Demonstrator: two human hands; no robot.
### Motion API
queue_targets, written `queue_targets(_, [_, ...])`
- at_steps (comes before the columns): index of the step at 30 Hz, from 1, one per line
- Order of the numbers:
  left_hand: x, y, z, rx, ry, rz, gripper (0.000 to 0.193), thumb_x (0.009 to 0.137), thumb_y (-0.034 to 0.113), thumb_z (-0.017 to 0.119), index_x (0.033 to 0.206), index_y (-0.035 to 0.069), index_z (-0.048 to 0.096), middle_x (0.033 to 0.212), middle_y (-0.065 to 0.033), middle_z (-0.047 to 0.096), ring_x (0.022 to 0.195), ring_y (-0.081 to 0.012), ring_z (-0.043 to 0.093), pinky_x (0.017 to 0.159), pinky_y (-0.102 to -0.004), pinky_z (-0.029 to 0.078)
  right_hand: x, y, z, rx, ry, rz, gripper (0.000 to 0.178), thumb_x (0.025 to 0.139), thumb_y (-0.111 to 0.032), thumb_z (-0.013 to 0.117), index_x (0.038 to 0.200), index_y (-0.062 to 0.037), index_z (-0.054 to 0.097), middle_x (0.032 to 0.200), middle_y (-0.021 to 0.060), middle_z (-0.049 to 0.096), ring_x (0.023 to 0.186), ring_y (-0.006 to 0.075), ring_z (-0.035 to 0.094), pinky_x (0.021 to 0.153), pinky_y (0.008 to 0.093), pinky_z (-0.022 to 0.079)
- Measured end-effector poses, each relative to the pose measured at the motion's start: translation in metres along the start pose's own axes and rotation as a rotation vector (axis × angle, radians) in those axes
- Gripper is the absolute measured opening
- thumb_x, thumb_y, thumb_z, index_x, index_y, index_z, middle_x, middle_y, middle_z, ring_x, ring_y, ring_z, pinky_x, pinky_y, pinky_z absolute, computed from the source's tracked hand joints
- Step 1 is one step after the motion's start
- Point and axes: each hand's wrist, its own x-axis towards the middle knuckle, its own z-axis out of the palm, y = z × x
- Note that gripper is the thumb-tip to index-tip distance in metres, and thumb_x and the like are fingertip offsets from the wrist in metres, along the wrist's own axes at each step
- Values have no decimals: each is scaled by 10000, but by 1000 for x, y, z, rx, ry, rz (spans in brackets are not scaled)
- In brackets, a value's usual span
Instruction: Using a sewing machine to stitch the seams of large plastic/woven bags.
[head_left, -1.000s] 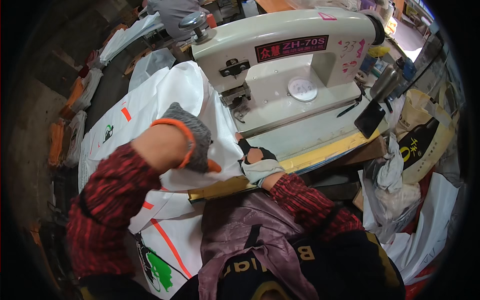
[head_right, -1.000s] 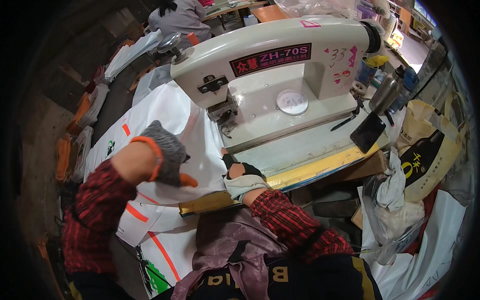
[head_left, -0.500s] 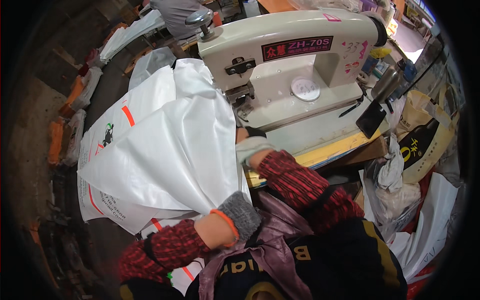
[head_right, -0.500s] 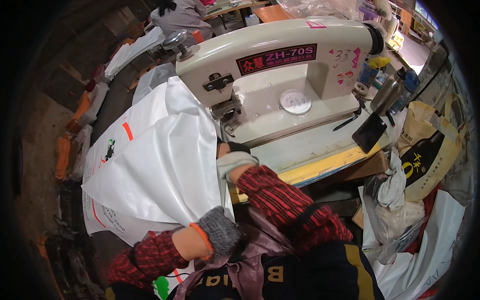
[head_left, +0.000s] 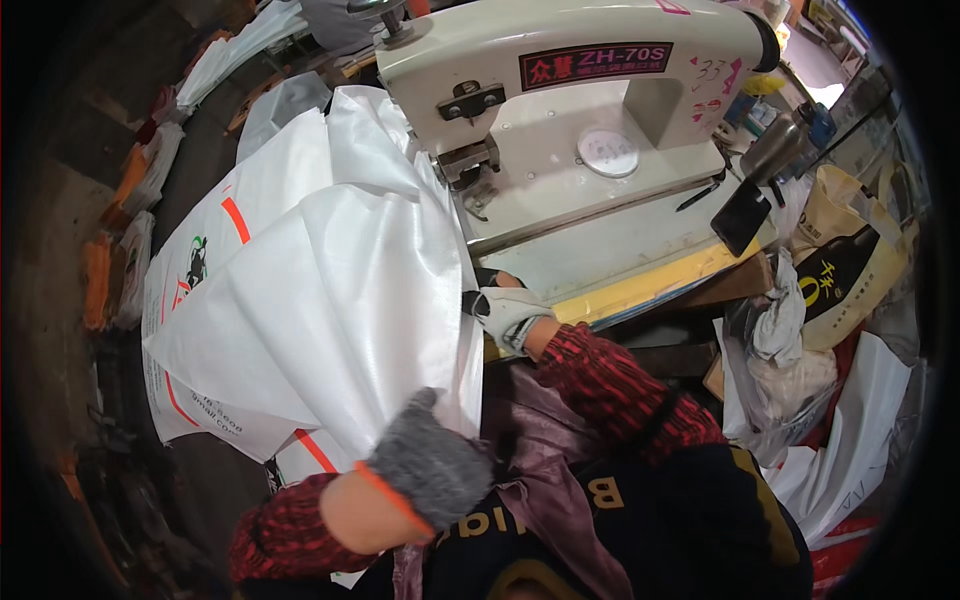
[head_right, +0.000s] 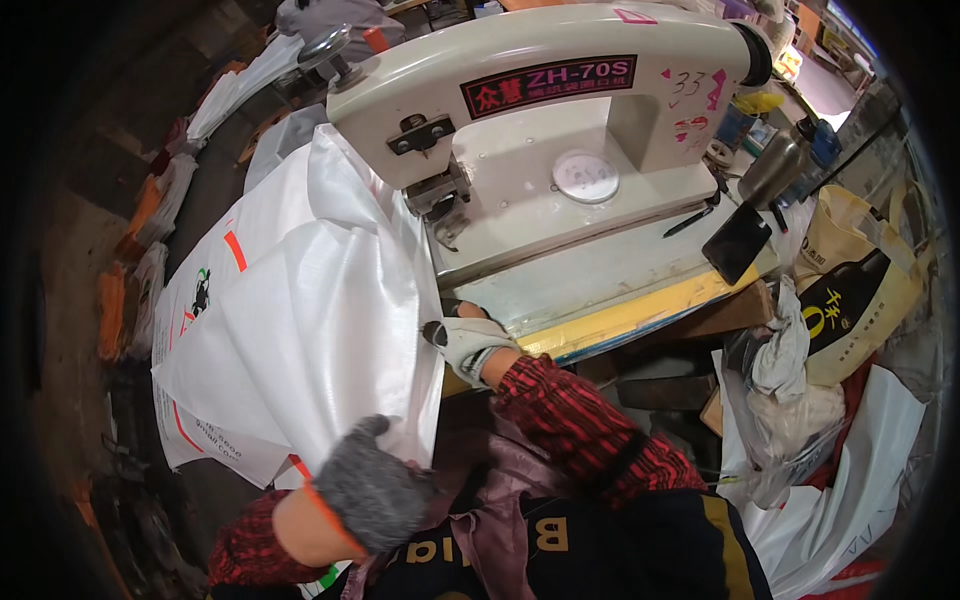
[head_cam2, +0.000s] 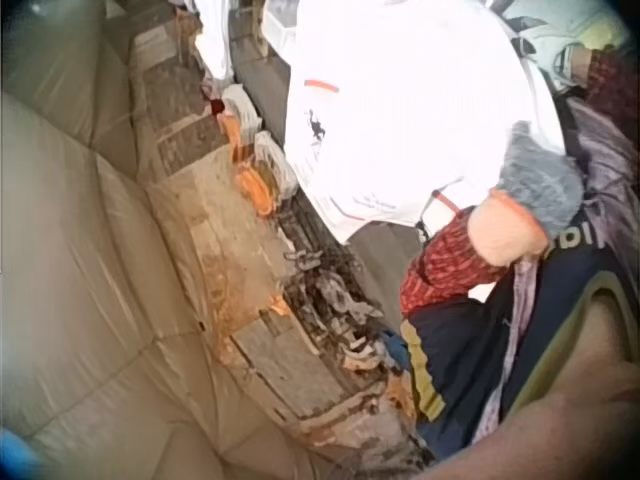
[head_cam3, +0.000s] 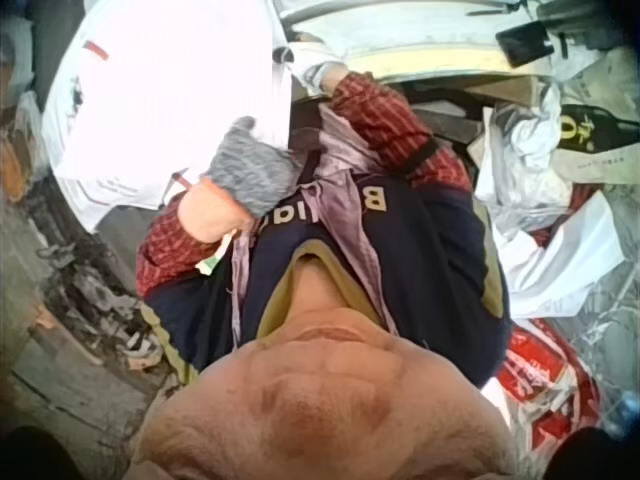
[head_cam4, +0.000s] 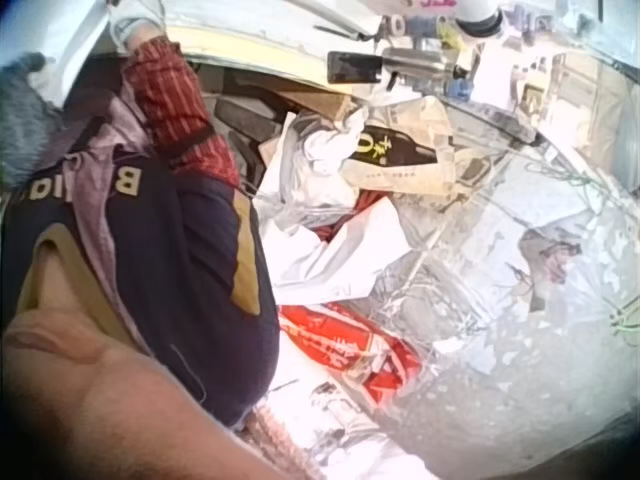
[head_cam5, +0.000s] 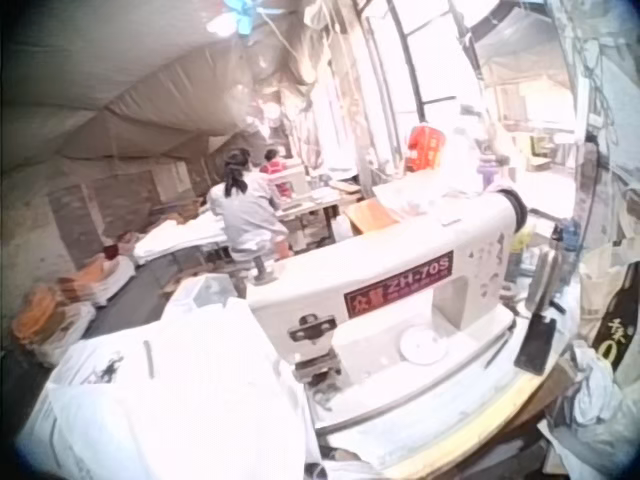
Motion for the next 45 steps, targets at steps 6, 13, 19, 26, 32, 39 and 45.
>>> queue_targets(6, [16, -13, 34, -46, 214, -46, 159, 716, 154, 516, 811, 103, 633, 642, -35, 603, 626, -228, 604, 821, -467, 420, 13, -3, -11, -38, -7, 137, 471, 781, -441, 534, 1000, -24, 549, 1043, 237, 552, 986, 381, 529, 845, 396, 419])
queue_targets(13, [97, -101, 34, 110, 99, -305, 156, 726, 188, 513, 770, 106, 639, 720, -72, 645, 696, -220, 616, 694, -381, 401, 48, 3, -15, 108, 35, 117, 532, 740, -457, 578, 989, 14, 578, 958, 249, 604, 953, 388, 571, 812, 396, 436])
queue_targets(19, [134, -195, 3, 252, -81, -529, 265, 804, 313, 489, 926, 151, 660, 902, -50, 663, 833, -202, 624, 759, -386, 369, 51, 14, -17, 936, -120, 193, 368, 800, -326, 634, 837, 30, 553, 612, 153, 573, 438, 222, 548, 423, 316, 466])
queue_targets(26, [61, -235, -13, 203, -26, -901, 287, 770, 202, 492, 1012, 169, 643, 1016, -52, 644, 1015, -216, 583, 964, -570, 243, 51, 19, 3, 911, -22, 172, 333, 798, -315, 659, 911, -16, 567, 682, 61, 560, 469, 137, 532, 416, 279, 447])
queue_targets(32, [-94, -150, -48, 445, 850, -606, 187, 489, 50, 549, 669, 101, 555, 806, -28, 583, 871, -256, 555, 957, -540, 272, 43, 4, -3, 782, -146, -26, 201, 819, -170, 611, 925, -7, 560, 683, 40, 566, 540, 142, 559, 478, 268, 462])
queue_targets(39, [-156, -106, -62, 314, 1212, -419, 111, 604, -11, 552, 694, 49, 525, 994, -124, 600, 983, -340, 529, 843, -424, 406, -33, -182, -52, -189, 542, -1155, 522, 714, -141, 670, 1186, -26, 481, 1090, 156, 533, 965, 265, 522, 852, 344, 411])
queue_targets(45, [-156, -66, -7, 301, 1569, -737, 266, 717, -25, 644, 976, 3, 590, 1006, -119, 598, 923, -249, 556, 828, -337, 421, -44, -229, -52, -213, -95, -997, 210, 739, -173, 678, 853, -16, 598, 777, 103, 618, 722, 218, 587, 666, 321, 458])
